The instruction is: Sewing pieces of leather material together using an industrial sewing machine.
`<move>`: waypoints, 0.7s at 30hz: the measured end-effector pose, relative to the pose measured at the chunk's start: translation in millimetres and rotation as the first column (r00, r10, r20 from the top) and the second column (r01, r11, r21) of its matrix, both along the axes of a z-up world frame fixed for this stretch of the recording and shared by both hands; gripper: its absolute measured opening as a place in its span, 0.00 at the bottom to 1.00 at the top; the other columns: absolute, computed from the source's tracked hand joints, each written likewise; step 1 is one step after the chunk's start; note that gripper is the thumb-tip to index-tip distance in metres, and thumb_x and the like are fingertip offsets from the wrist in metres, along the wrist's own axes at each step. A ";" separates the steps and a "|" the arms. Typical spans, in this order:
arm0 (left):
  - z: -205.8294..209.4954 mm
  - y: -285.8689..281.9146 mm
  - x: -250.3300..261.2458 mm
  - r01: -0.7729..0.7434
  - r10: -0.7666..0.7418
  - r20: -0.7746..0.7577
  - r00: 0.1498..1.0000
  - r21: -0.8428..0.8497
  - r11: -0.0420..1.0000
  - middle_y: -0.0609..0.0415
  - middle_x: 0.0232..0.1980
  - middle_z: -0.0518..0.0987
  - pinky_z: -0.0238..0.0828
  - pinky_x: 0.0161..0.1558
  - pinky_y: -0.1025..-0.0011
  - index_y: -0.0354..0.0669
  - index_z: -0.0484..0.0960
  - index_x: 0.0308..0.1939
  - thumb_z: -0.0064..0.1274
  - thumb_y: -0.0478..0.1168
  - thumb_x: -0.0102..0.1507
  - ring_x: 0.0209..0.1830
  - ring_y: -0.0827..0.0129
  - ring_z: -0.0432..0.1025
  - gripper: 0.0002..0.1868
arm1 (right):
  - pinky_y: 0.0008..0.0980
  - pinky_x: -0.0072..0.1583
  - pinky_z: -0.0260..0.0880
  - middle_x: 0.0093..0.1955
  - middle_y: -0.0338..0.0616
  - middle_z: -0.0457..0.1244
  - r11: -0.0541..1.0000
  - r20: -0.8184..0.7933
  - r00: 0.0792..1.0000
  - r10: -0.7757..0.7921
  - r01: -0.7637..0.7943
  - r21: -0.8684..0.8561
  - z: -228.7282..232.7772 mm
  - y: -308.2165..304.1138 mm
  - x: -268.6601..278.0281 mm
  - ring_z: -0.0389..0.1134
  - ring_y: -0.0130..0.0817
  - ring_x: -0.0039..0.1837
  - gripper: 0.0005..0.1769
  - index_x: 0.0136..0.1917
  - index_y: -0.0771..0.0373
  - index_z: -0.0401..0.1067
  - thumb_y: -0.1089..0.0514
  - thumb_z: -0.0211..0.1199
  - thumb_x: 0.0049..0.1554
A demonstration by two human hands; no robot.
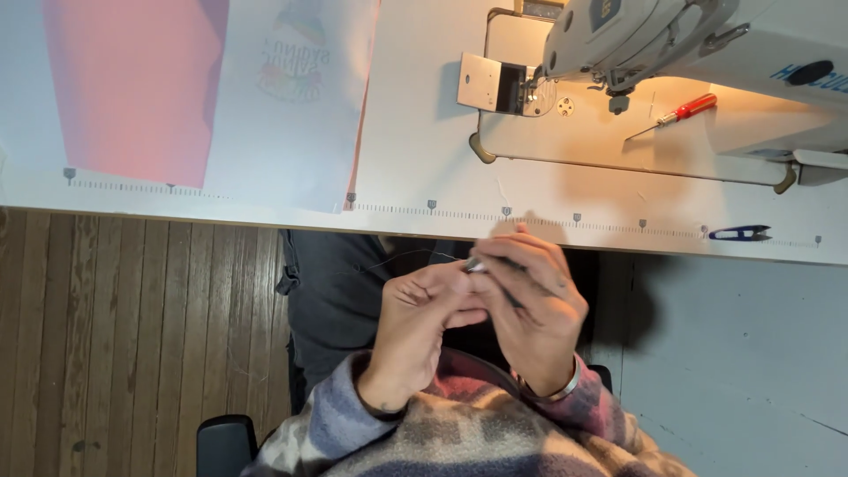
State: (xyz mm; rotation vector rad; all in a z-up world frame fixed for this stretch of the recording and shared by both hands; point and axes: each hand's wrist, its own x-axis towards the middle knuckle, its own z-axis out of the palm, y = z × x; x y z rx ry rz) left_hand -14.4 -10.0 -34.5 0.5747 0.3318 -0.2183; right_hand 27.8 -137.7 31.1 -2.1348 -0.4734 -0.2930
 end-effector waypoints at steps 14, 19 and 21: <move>-126.2 21.2 -26.5 -0.055 -0.030 -0.427 0.904 -0.185 0.981 0.48 0.48 0.85 0.80 0.50 0.72 0.33 0.81 0.55 0.51 0.36 0.68 0.48 0.67 0.80 0.14 | 0.37 0.65 0.72 0.60 0.47 0.68 0.963 0.069 0.998 0.009 0.010 -0.270 -13.5 -37.0 24.0 0.70 0.45 0.64 0.21 0.56 0.68 0.78 0.63 0.77 0.49; -185.5 -5.6 21.6 -0.183 0.064 -0.518 0.853 -0.182 0.966 0.52 0.55 0.82 0.84 0.53 0.76 0.34 0.80 0.57 0.48 0.36 0.69 0.52 0.69 0.80 0.14 | 0.36 0.67 0.71 0.62 0.41 0.69 0.908 0.216 0.954 -0.210 0.272 -0.319 -51.8 -88.4 47.9 0.70 0.43 0.65 0.13 0.60 0.61 0.78 0.68 0.74 0.62; -275.3 -24.5 47.5 -0.163 0.064 -0.532 0.845 -0.142 0.976 0.53 0.50 0.82 0.80 0.44 0.76 0.40 0.80 0.52 0.48 0.36 0.70 0.46 0.70 0.79 0.10 | 0.39 0.68 0.69 0.63 0.42 0.68 0.886 0.241 0.939 -0.245 0.318 -0.337 -64.1 -94.6 57.9 0.69 0.45 0.66 0.13 0.60 0.62 0.78 0.67 0.73 0.62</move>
